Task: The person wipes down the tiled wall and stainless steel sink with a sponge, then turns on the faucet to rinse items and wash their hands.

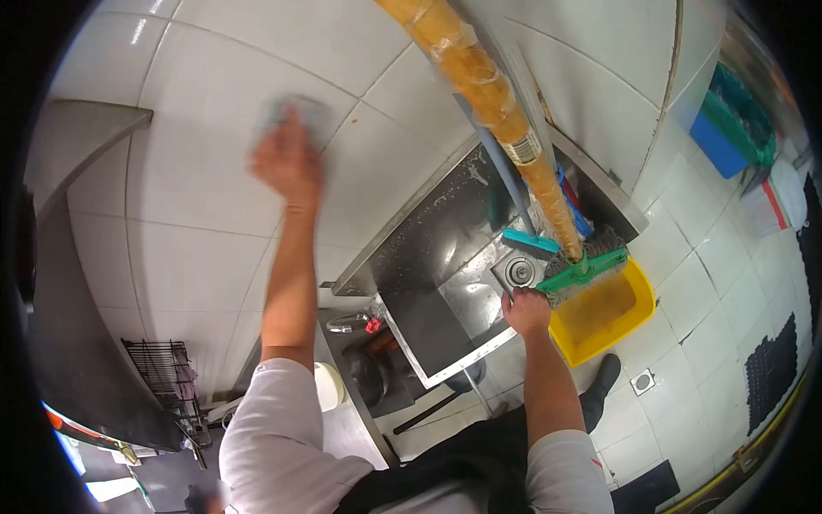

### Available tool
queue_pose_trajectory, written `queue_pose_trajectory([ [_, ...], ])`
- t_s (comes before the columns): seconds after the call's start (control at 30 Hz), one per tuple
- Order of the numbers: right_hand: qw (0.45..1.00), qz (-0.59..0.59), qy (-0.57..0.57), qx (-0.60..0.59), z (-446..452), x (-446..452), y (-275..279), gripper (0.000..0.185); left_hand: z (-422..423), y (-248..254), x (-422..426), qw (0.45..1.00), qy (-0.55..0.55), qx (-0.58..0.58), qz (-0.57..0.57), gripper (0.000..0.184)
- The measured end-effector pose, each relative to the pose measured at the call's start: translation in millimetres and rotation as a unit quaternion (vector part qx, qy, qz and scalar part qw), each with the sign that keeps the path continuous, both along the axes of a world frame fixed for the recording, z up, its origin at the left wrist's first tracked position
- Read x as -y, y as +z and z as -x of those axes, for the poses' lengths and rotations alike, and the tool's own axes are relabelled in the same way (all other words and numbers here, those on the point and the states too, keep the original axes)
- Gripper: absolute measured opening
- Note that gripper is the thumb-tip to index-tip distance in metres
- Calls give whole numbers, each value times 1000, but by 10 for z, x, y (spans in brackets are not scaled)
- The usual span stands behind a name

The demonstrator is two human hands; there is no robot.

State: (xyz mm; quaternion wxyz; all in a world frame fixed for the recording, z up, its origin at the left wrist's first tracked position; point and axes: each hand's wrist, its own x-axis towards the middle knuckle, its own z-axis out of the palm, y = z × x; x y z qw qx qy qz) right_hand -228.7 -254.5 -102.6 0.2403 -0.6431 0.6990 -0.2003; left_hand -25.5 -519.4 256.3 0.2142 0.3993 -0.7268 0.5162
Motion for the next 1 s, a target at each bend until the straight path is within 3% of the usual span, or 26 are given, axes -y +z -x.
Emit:
queue_pose_trajectory([
  [0.03,1000,0,1,-1,14,6,7,38,-62,-476,8,983,73,79,-150,56],
  [0.07,1000,9,3,-1,11,-10,17,38,-138,-988,-34,956,4,105,-275,56],
  [0.1,1000,20,6,-3,11,-16,29,37,-66,-1250,-225,938,-44,174,-295,52],
  [0.2,1000,11,-4,-16,14,-12,59,35,47,-1362,-330,935,-74,101,-331,56],
  [0.27,1000,16,-8,-4,-5,-7,-1,34,4,-943,-264,969,23,63,-236,65],
  [0.3,1000,27,-12,5,-13,-11,-30,33,24,-546,-177,993,13,34,-115,73],
  [0.33,1000,24,-11,6,-22,-9,-37,33,137,-78,-164,993,60,-42,-90,72],
  [0.4,999,31,-19,-9,-36,-5,-17,33,263,629,-71,986,43,-109,122,67],
  [0.47,1000,26,-14,-4,-12,-9,39,33,294,697,21,978,5,-104,181,65],
  [0.53,1000,23,-16,3,-1,33,50,33,369,232,29,997,0,-81,9,59],
  [0.57,999,34,-18,5,5,29,40,33,329,-244,145,997,-49,38,-44,52],
  [0.6,999,44,-19,8,3,-12,34,34,364,-679,105,967,-42,85,-235,44],
  [0.63,999,44,-17,8,-16,-61,41,34,400,-1112,65,899,-14,95,-427,36],
  [0.67,999,26,-14,14,-16,-75,51,34,358,-1393,-51,914,-107,205,-333,32],
  [0.77,999,34,-25,13,26,79,33,34,480,-1234,-13,932,-121,135,-314,32],
  [0.8,999,43,-23,7,17,29,11,33,613,-767,55,917,-41,96,-385,35],
  [0.87,999,46,-23,5,-31,-33,-4,33,609,118,358,989,-21,87,-115,41],
  [0.93,999,40,-22,-9,-15,-9,16,34,829,1251,410,994,-5,7,105,43],
  [0.97,999,26,-23,-13,-23,-7,-18,34,789,1687,548,981,-65,20,183,24],
  [1.0,999,27,-26,-12,2,-9,-14,34,976,1765,282,990,-35,-61,123,40],
])
